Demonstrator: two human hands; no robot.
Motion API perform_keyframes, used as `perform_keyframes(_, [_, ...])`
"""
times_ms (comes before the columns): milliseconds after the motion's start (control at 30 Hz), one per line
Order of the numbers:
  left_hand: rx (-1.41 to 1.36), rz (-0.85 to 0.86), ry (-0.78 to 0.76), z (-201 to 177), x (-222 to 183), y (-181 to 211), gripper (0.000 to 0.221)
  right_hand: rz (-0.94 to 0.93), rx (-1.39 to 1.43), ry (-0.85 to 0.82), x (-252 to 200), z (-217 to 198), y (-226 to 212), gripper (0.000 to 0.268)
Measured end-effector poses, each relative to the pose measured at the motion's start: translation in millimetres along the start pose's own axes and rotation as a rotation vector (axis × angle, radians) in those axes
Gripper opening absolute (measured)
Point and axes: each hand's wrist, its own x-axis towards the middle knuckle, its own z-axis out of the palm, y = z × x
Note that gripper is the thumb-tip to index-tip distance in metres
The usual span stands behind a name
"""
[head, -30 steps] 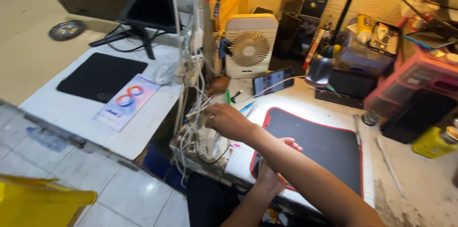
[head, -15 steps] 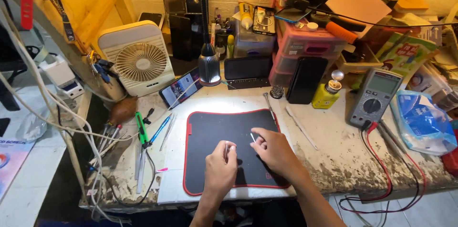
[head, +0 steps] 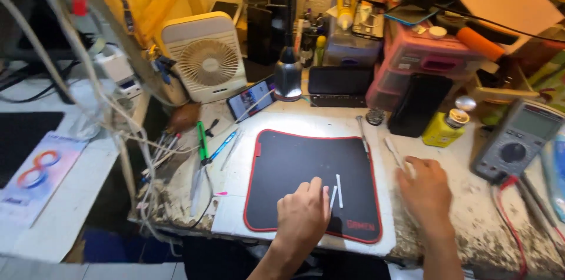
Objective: Testing and cleaning a smartphone screen and internal components during a repair process on a workbench.
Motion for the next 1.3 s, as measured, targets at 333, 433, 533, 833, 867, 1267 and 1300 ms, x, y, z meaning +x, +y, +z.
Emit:
perform_keyframes(333, [-0.479, 0.141, 0.267, -50.0, -46.4, -62.6, 0.037, -0.095, -0.034, 0.214, 36.4, 68.6, 55.5, 0.028])
perform_keyframes(433, [-0.569, 0.150, 0.299, -64.3, -56.9, -69.1, 0.020, -0.177, -0.028, 0.283, 19.5, 71.9, 38.2, 0.020])
perform_keyframes(533, [-0.564, 0.184, 0.323, -67.4, -57.9, -77.0, 0.013, -0.255, 0.110, 0.227, 14.5, 64.8, 30.7, 0.028])
perform_keyframes(833, [-0.863, -0.085, 0.243, -58.8, -40.1, -43.6, 0.038, -0.379, 0.829, -0.333, -117.6, 30.7, -94.6, 0.020])
perform_keyframes(867, [-0.899, -0.111, 0.275, -60.6, -39.6, -39.2, 0.028, -0.479, 0.656, -0.391, -126.3, 40.8, -96.0, 0.028])
perform_keyframes(1267, [0.271, -0.468, 0.022, -115.4, -57.8, -167.4, 0.050, -0.516, 0.565, -0.075, -72.1, 46.2, -59.0, 0.025])
perform_keyframes(1300, [0.405, -0.453, -0.013, -112.3, -57.0, -175.1, 0.058, -0.471, 0.536, -0.027, -70.9, 43.1, -56.6, 0.021])
